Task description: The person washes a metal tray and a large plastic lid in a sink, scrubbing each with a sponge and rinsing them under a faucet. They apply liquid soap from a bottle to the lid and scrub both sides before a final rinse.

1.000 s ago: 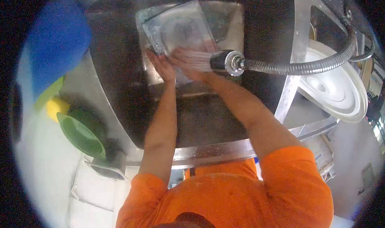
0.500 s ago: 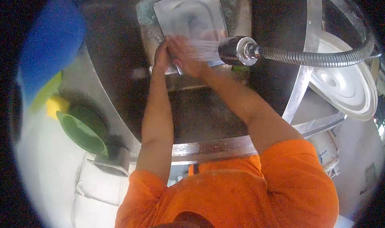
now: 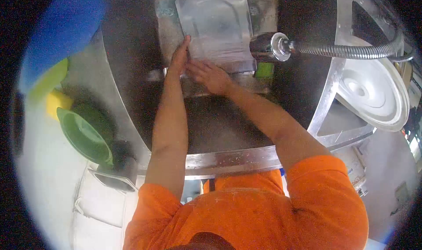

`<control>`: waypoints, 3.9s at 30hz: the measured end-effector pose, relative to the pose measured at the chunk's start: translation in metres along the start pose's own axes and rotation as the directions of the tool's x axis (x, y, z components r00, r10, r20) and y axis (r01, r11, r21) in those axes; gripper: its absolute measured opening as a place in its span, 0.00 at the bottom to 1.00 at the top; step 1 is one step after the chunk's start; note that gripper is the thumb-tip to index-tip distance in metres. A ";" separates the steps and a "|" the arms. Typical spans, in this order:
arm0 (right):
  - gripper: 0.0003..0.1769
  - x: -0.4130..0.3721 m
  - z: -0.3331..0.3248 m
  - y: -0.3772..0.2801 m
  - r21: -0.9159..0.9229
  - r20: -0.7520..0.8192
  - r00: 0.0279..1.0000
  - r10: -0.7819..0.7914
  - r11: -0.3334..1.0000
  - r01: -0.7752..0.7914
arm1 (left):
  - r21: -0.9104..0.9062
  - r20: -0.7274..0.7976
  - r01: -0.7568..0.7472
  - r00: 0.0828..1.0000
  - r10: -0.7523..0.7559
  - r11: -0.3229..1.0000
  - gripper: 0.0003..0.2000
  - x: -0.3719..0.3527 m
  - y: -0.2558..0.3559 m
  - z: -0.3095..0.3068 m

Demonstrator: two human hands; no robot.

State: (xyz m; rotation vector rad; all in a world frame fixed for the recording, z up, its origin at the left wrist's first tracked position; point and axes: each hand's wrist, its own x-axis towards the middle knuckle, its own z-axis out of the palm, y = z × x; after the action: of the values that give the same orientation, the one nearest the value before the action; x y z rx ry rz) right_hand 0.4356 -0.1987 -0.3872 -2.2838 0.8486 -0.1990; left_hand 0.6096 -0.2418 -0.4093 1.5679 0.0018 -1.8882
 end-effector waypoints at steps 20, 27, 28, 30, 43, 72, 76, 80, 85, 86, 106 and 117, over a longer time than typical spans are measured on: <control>0.30 0.006 -0.037 0.043 -0.055 0.419 0.871 -0.255 0.951 0.304 | 0.146 0.080 0.025 0.996 -0.037 0.989 0.25 0.039 -0.018 -0.002; 0.25 -0.022 -0.042 0.039 -0.036 0.178 0.906 -0.383 0.918 0.395 | 0.172 0.006 -0.030 1.000 0.029 0.985 0.27 0.013 -0.016 0.012; 0.25 -0.039 -0.041 0.064 -0.005 0.217 0.956 -0.200 0.979 0.206 | 0.160 -0.024 -0.126 0.991 0.131 0.979 0.29 0.012 -0.020 0.012; 0.24 -0.062 -0.037 0.109 -0.038 0.210 0.968 0.136 0.991 -0.131 | 0.362 -0.158 -0.249 0.933 0.323 0.898 0.31 0.011 -0.025 0.015; 0.19 -0.036 -0.046 0.029 0.096 0.235 0.926 0.294 0.942 -0.323 | 0.643 -0.524 -0.318 0.480 0.703 0.697 0.33 -0.031 -0.029 0.051; 0.12 0.029 -0.050 0.068 -0.322 -0.393 0.907 0.151 0.901 -0.290 | 0.900 0.423 -0.112 0.466 0.777 -0.422 0.34 -0.013 -0.022 0.032; 0.17 0.074 -0.052 0.080 -0.347 -0.159 0.979 -0.127 0.936 0.065 | 0.913 0.400 -0.146 0.512 0.760 -0.382 0.34 -0.003 -0.021 0.028; 0.30 0.125 -0.080 0.093 -0.093 -0.682 0.690 0.243 0.907 -0.410 | 0.926 0.377 -0.186 0.514 0.771 -0.329 0.37 -0.015 -0.017 0.042; 0.33 0.062 -0.049 0.078 -0.065 -0.689 0.627 0.364 0.830 -0.553 | 0.944 0.327 -0.152 0.516 0.792 -0.291 0.39 -0.016 -0.014 0.046; 0.34 0.035 -0.035 0.076 -0.060 -0.629 0.656 0.417 0.815 -0.576 | 0.947 0.321 -0.147 0.508 0.799 -0.287 0.39 -0.014 -0.013 0.046; 0.19 -0.013 -0.022 0.154 0.741 -0.351 0.616 0.705 0.612 -0.278 | 0.954 0.295 -0.111 0.492 0.819 -0.277 0.40 -0.006 -0.019 0.034; 0.12 -0.052 -0.021 0.022 0.394 -0.430 0.174 0.886 0.358 -0.846 | 0.961 0.268 -0.189 0.433 0.861 -0.204 0.39 -0.009 -0.021 0.038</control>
State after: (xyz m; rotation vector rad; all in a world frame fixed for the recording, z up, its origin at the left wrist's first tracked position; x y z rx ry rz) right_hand 0.3759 -0.1897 -0.3806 -1.2447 2.3289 -0.3941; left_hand 0.5671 -0.2366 -0.3994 2.1528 -1.8342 -0.2791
